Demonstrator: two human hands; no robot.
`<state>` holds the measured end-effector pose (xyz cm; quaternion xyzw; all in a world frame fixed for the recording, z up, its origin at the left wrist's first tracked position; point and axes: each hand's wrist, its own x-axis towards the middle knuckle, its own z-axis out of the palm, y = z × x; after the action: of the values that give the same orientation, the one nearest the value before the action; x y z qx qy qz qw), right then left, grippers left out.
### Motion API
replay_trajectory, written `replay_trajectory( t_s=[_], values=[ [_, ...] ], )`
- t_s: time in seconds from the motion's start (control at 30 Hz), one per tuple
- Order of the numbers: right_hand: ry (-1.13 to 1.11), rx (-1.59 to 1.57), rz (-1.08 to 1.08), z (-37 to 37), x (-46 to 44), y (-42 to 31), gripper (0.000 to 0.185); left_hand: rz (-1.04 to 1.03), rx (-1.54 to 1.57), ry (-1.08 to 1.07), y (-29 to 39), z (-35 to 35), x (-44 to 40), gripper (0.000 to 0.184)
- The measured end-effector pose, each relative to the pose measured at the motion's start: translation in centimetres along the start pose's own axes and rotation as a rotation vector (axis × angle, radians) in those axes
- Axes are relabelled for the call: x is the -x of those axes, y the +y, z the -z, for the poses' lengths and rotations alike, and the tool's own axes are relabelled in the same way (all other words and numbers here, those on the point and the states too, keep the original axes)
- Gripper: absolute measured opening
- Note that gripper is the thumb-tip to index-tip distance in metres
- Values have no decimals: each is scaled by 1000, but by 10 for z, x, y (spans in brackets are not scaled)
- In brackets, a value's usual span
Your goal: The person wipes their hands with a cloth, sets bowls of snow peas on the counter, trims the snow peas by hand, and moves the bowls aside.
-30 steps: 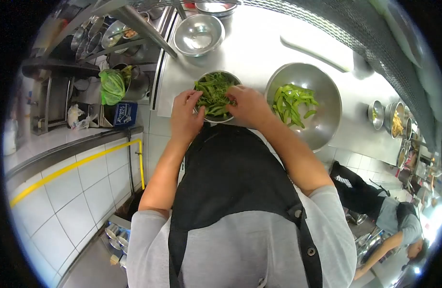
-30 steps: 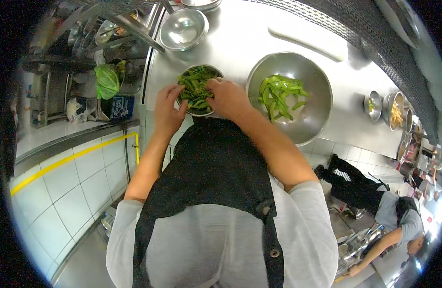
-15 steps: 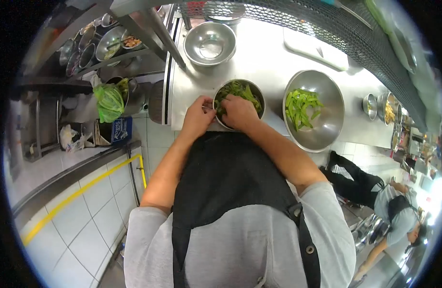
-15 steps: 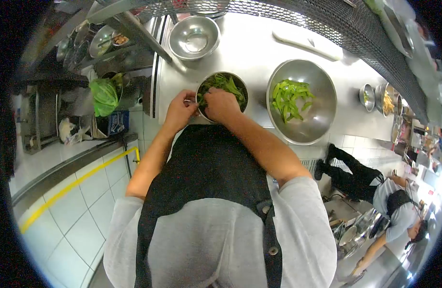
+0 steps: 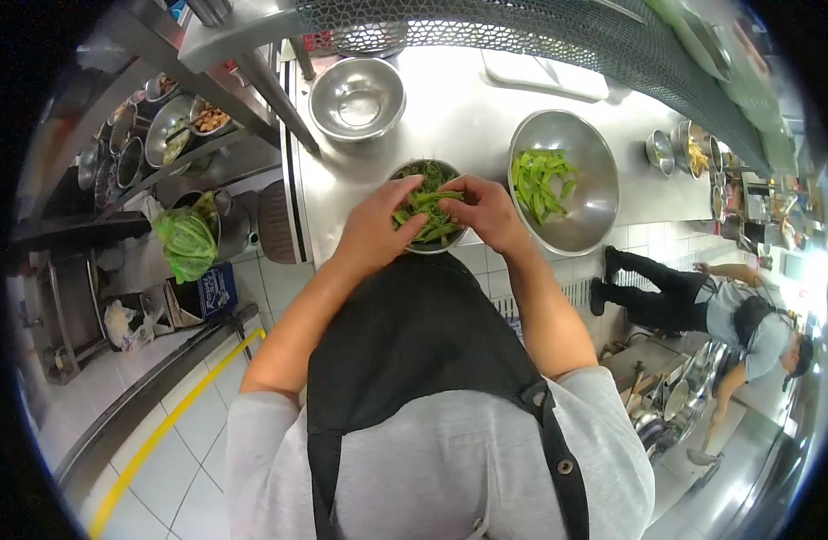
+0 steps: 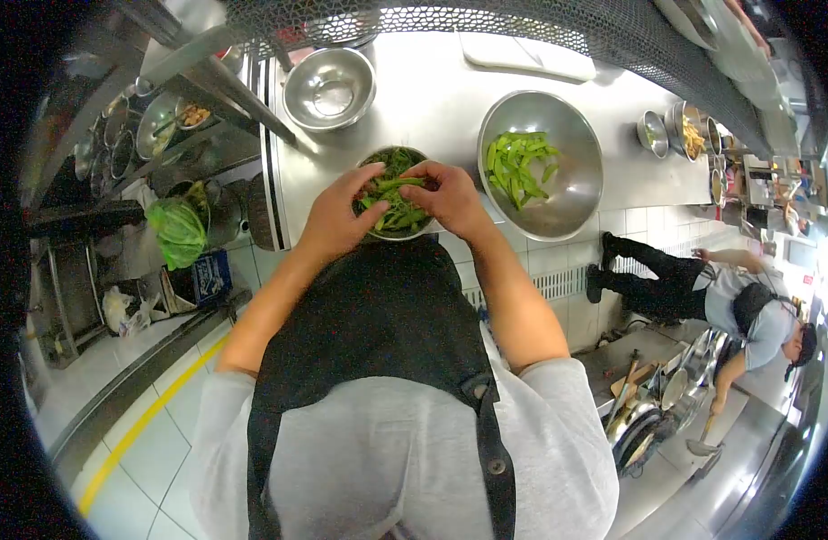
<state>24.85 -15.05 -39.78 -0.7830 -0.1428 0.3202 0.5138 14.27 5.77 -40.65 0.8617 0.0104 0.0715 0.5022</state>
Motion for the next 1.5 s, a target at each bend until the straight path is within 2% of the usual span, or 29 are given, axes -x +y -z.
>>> replay_trajectory(
  t_s=[0.1,0.2,0.3,0.47,0.5,0.57,0.7,0.9,1.03,1.2,1.27,1.3,1.37,1.4,1.47,1.5],
  values=[
    [-13,-45,25,-6,4,-1,27,-81,-136,-79,-5,-11,-13,39],
    [10,-102,11,-4,3,8,25,129,-45,-152,-2,-10,-18,28],
    [18,-85,33,2,-3,27,23,193,-8,-186,-7,-13,-17,24],
    [12,-91,54,11,-7,37,21,337,176,-108,-10,-25,-15,26],
    [37,-14,120,13,-8,37,21,364,197,-86,-11,-28,-14,25],
    [87,136,250,16,-8,36,20,267,111,5,-10,-32,-11,25],
    [26,175,185,24,-10,33,19,-26,-185,168,5,-41,-11,22],
    [-12,201,228,31,-5,21,19,-159,-328,44,13,-45,-27,16],
    [-35,327,311,30,-6,22,21,-190,-391,30,24,-45,-28,14],
    [-33,505,363,20,-9,26,21,-78,-417,-85,15,-52,-22,14],
    [12,483,347,14,-8,26,18,-60,-338,-26,17,-49,-22,15],
    [45,351,325,14,-9,31,17,-50,-296,4,17,-46,-22,15],
    [106,85,278,16,-15,41,14,140,-76,88,13,-43,-19,16],
    [47,-13,238,20,-17,43,13,233,34,130,10,-41,-18,16],
    [-68,-208,159,27,-21,43,11,450,478,206,2,-36,-19,16],
    [-97,-190,148,25,-19,43,11,558,703,242,0,-35,-17,17]
  ],
)
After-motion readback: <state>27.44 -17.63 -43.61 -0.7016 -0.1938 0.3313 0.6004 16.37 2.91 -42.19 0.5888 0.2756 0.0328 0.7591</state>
